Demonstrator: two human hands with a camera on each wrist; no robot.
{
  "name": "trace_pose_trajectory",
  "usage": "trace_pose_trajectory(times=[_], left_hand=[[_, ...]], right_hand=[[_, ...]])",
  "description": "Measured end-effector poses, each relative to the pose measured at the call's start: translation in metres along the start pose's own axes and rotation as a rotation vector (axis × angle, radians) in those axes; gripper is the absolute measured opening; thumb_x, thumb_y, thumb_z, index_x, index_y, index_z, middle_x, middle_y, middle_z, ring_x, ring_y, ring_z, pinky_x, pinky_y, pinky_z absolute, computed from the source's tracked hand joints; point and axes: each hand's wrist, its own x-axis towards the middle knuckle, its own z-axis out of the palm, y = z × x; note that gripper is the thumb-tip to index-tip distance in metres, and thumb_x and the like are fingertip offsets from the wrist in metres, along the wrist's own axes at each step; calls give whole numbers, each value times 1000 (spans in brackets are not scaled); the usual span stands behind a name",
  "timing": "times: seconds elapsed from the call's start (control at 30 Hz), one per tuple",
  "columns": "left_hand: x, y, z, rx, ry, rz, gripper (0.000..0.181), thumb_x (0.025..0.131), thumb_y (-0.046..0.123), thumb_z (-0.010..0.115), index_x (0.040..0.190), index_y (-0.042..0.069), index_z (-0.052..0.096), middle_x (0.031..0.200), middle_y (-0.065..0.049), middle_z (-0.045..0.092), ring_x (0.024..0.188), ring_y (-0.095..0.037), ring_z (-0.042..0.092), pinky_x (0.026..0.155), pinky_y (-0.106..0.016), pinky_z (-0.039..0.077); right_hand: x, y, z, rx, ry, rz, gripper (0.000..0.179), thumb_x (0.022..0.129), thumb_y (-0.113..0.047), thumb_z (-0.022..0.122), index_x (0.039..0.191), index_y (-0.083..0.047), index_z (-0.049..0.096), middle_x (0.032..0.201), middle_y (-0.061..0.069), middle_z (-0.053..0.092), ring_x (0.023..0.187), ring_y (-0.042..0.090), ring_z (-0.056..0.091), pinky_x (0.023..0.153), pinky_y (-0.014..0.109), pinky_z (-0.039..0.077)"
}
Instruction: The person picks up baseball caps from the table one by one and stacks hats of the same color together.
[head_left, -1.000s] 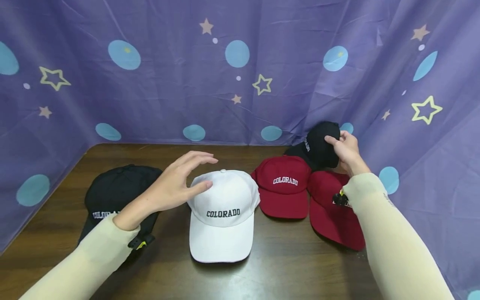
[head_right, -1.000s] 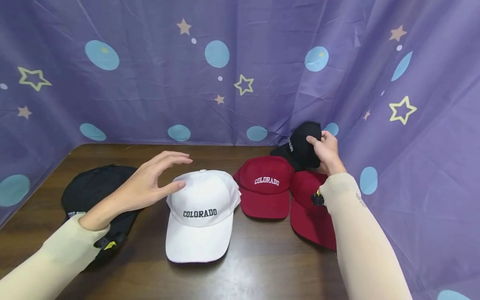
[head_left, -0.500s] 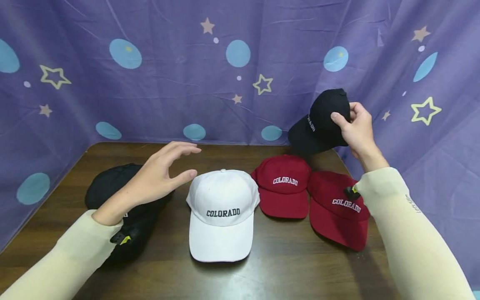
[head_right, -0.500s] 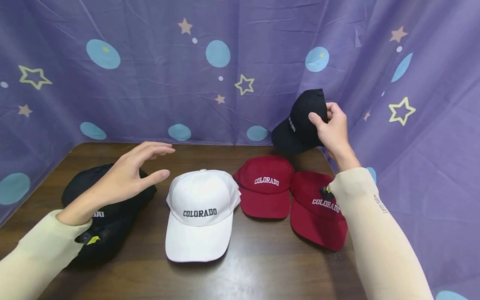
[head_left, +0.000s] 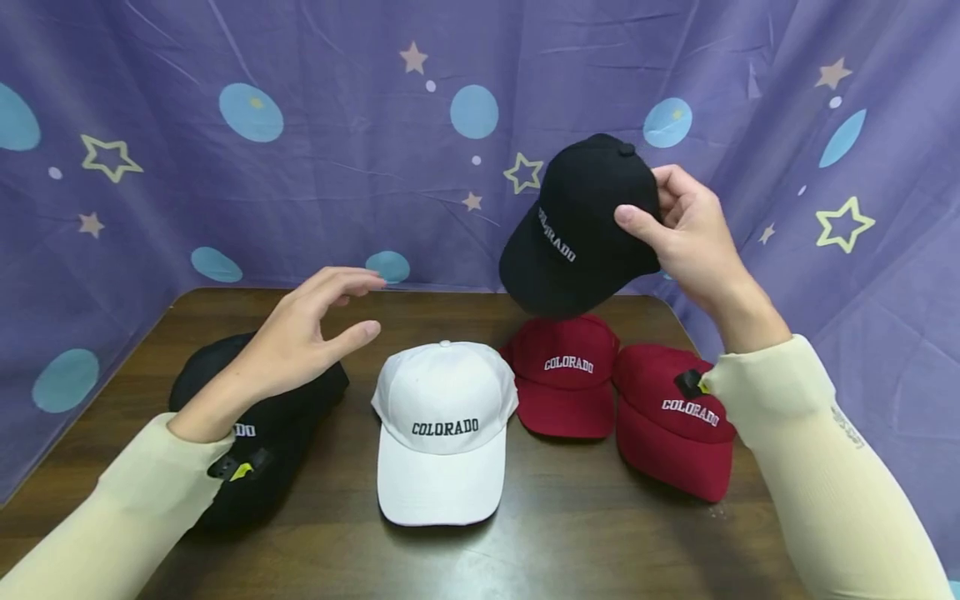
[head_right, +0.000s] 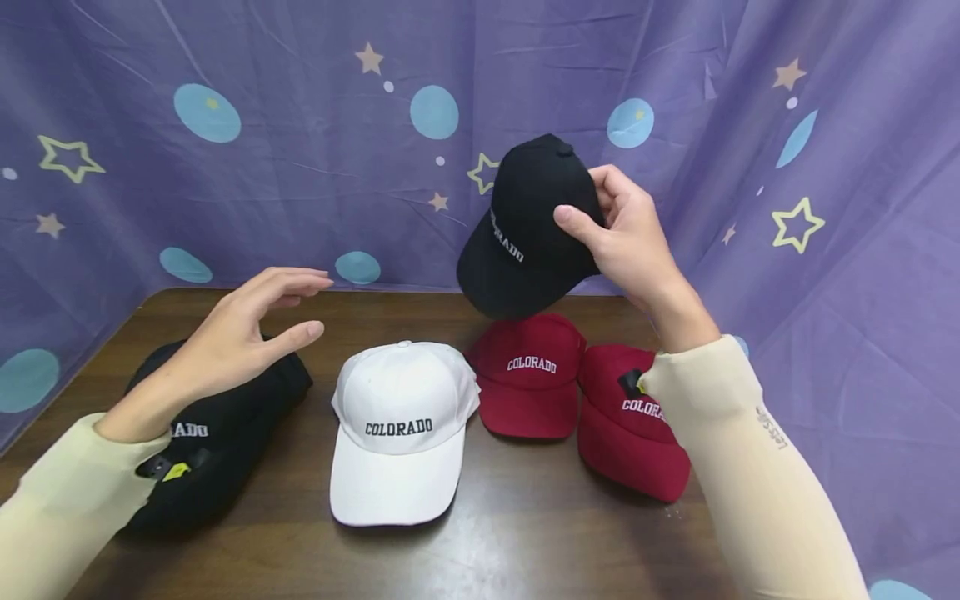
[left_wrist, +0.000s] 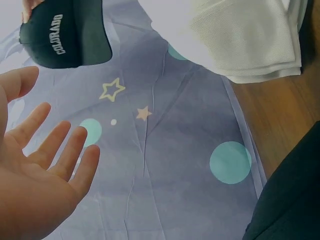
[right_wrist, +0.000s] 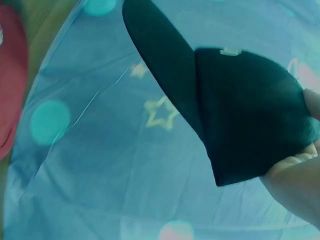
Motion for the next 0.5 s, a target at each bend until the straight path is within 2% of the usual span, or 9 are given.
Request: trace_pose_trajectory(times=[0.23,0.33,0.5], left_hand=[[1,2,-4,-59,39,0,48,100,18,76,146,20,61,146,1,59,132,-23,57,109,-21,43],[2,3,-5,-79,40,-8,47,101,18,75,146,21,60,146,2,58,132,-21,58,110,-18,42],[3,6,-7,-119,36,-15,49,102,17,74,148,23,59,147,6,57,131,-16,57,111,-18,42]], right_hand=[[-11,-15,27,6,-218,6,21,97,10,68,114,-1,63,104,9,76,97,20,77,84,30,62],[-19,-17,39,8,-293,33,22,97,12,66,114,-1,62,102,9,75,95,21,77,83,33,63],[-32,-14,55,76,-450,91,21,98,12,64,115,0,58,103,14,74,97,28,77,86,41,64]])
